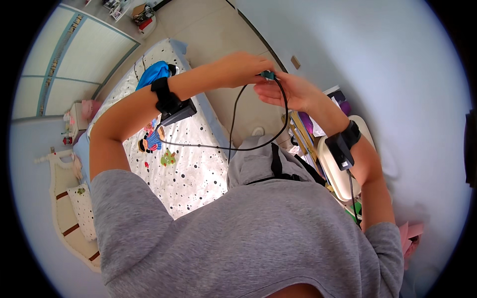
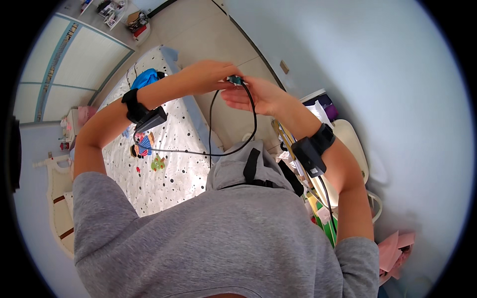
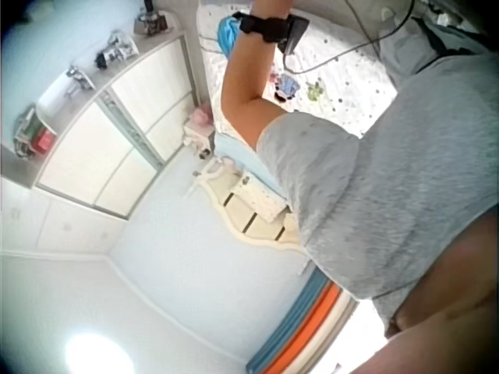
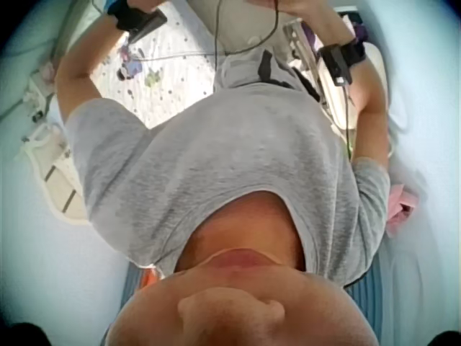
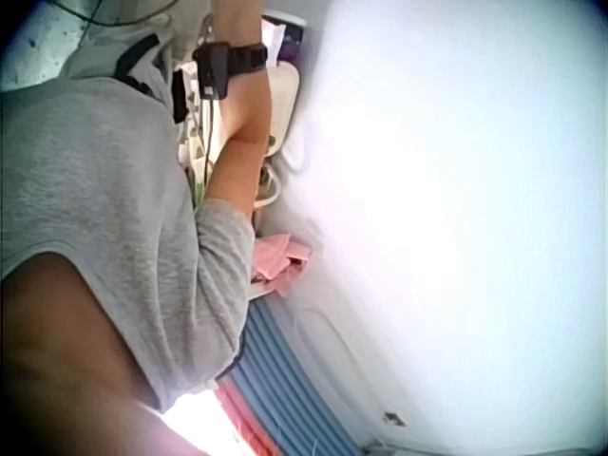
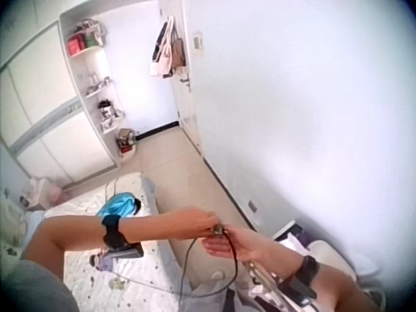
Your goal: The person wipes a red box, a brown box, and a white storage case with a green cloth before cleaning the surface of a sliding closet door by hand with the same cloth.
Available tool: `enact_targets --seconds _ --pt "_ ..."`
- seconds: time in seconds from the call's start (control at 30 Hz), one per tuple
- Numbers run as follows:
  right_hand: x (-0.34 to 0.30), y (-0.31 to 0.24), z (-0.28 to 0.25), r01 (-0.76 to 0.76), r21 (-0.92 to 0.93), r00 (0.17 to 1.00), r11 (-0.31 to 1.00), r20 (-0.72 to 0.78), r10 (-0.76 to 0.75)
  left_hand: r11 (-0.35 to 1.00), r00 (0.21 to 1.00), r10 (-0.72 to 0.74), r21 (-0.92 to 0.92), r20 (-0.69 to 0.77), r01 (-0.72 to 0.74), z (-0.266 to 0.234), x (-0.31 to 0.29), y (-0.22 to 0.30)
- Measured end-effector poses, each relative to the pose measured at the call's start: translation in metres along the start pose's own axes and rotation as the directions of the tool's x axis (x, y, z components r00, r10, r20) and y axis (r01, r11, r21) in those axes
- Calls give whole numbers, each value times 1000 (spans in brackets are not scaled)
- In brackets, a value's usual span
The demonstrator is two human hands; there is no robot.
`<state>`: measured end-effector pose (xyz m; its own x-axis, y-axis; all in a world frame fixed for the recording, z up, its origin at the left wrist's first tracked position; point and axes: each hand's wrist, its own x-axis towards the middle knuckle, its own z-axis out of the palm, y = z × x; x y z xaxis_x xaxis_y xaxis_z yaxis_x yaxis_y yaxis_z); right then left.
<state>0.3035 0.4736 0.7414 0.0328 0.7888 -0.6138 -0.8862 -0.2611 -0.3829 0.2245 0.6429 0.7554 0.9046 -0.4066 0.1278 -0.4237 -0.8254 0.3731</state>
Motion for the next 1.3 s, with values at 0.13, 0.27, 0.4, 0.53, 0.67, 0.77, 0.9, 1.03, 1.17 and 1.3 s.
enact_targets --seconds 0.13,0.27,0.4,0.53,0.67,0.77,0.9,1.03,1.17,1.3 --pt "-11 4 -1 107 8 964 994 244 -106 915 976 -195 -340 94 215 -16 -7 -2" --pt "-17 15 8 399 -242 902 885 277 -331 749 950 -300 -596 88 291 -20 -19 -5" --pt "-2 17 -4 435 -323 887 841 313 -339 476 875 -444 -777 191 411 -24 -24 -11" --pt "-1 19 -19 324 -277 929 905 276 -248 395 858 -474 -823 198 408 -20 -30 -17" --pt "-1 24 -8 418 -482 907 770 171 -385 523 875 -457 -747 162 411 -3 -39 -30" --pt "-4 12 -11 428 -429 886 795 29 -462 644 881 -419 -613 220 459 -2 -41 -30" --pt "-20 -5 -19 485 -336 862 807 31 -506 664 765 -438 -404 472 629 21 -57 -26" --pt "-23 -12 -2 457 -223 886 861 25 -463 585 643 -455 -338 615 737 50 -72 -14" --pt "-16 -15 -13 317 -307 945 897 25 -325 561 763 -413 -521 497 643 54 -72 -36" --pt "-7 -9 -10 92 -568 996 818 68 -65 636 797 -503 -481 333 603 6 -34 -36"
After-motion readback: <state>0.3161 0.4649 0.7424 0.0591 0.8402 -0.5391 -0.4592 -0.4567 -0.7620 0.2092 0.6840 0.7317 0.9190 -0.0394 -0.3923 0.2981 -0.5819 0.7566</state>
